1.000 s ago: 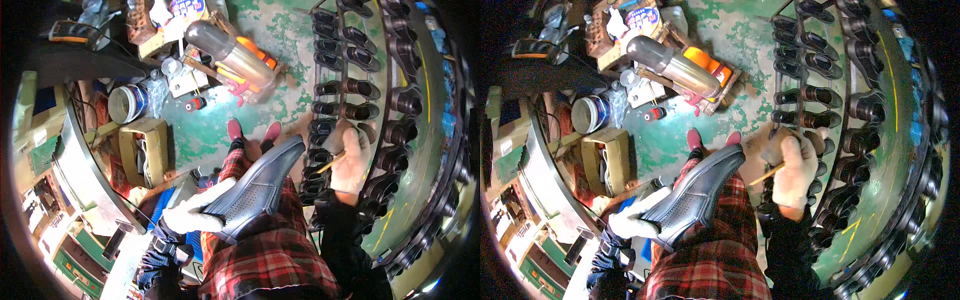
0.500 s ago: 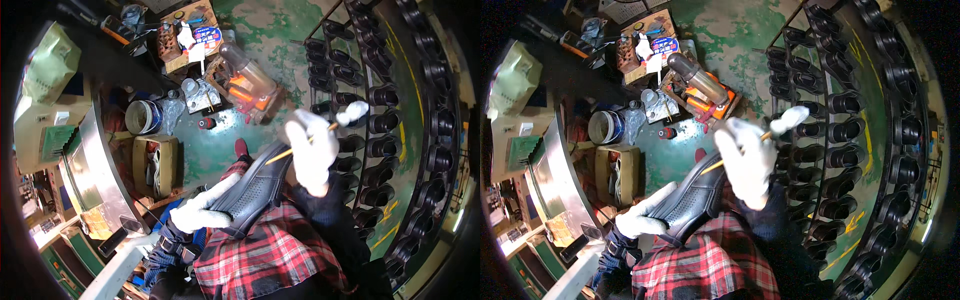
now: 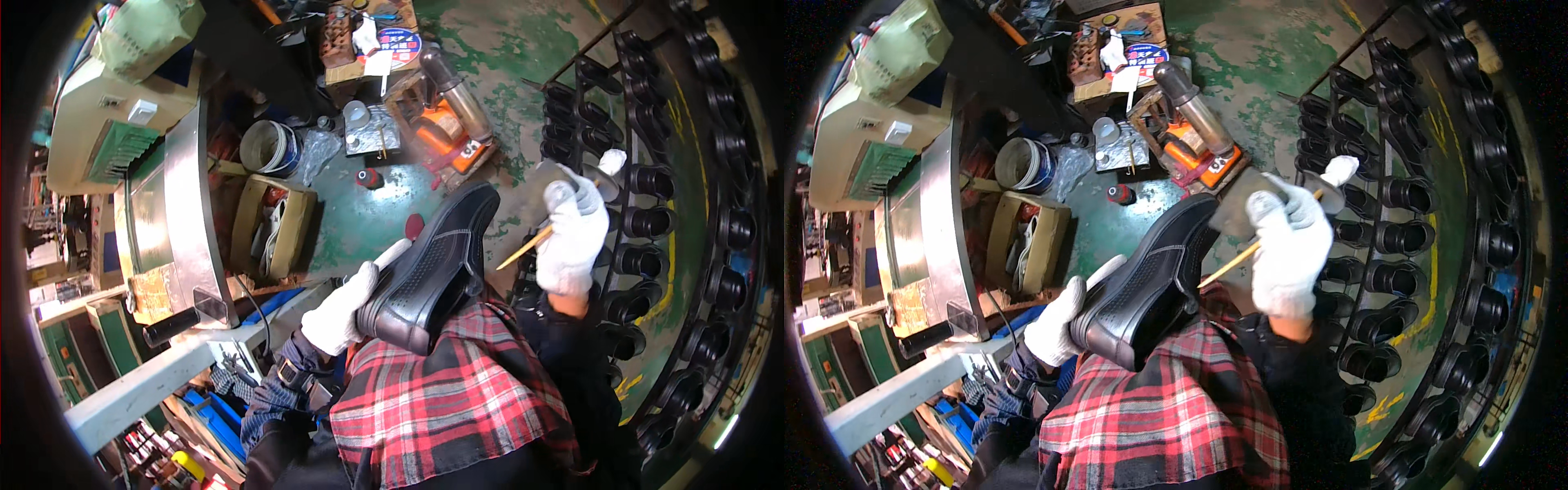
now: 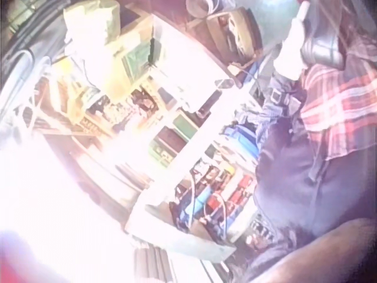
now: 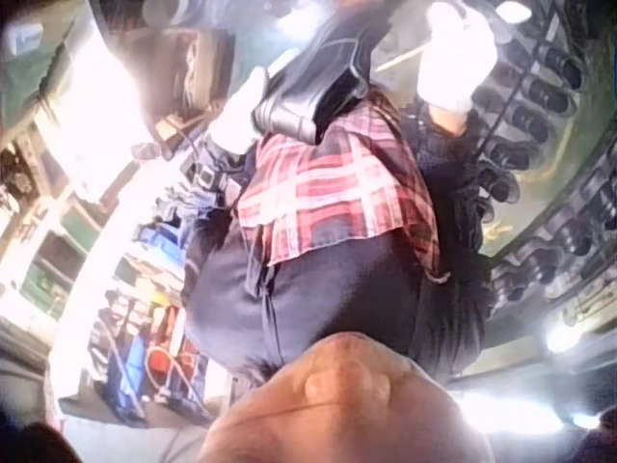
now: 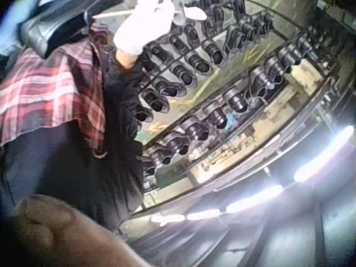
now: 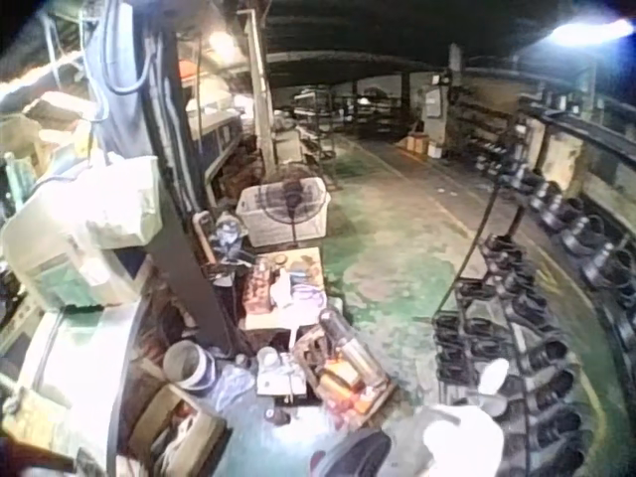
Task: Cleaning and inspecting shoes at a manufacturing station.
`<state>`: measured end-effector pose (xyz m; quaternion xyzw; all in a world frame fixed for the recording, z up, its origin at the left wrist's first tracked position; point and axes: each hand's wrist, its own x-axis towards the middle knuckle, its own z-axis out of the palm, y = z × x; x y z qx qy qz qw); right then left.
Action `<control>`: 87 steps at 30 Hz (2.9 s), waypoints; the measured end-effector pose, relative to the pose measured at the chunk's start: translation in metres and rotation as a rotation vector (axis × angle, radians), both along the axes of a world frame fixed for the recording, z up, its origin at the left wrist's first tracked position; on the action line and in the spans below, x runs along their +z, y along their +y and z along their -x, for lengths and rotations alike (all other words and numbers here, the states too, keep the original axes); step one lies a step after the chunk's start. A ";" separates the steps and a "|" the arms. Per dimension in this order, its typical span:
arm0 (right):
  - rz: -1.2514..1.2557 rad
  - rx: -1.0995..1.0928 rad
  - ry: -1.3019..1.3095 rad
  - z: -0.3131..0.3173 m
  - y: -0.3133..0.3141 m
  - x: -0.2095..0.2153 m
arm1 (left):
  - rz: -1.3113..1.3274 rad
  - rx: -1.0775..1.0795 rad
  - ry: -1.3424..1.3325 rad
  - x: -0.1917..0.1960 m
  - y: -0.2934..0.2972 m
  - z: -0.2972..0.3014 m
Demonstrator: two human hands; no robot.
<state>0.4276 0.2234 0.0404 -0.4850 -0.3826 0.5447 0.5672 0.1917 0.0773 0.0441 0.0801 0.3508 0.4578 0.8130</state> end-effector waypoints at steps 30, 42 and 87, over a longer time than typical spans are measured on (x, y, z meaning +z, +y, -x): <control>-0.688 0.446 -0.654 0.024 -0.050 0.043 | 0.187 0.389 -0.801 -0.020 0.036 -0.059; -0.656 0.002 -0.845 -0.024 -0.030 0.017 | 0.107 0.295 -0.848 -0.004 0.037 -0.055; -0.338 0.623 -1.027 -0.003 0.014 0.049 | -0.023 0.271 -0.865 -0.042 0.021 -0.060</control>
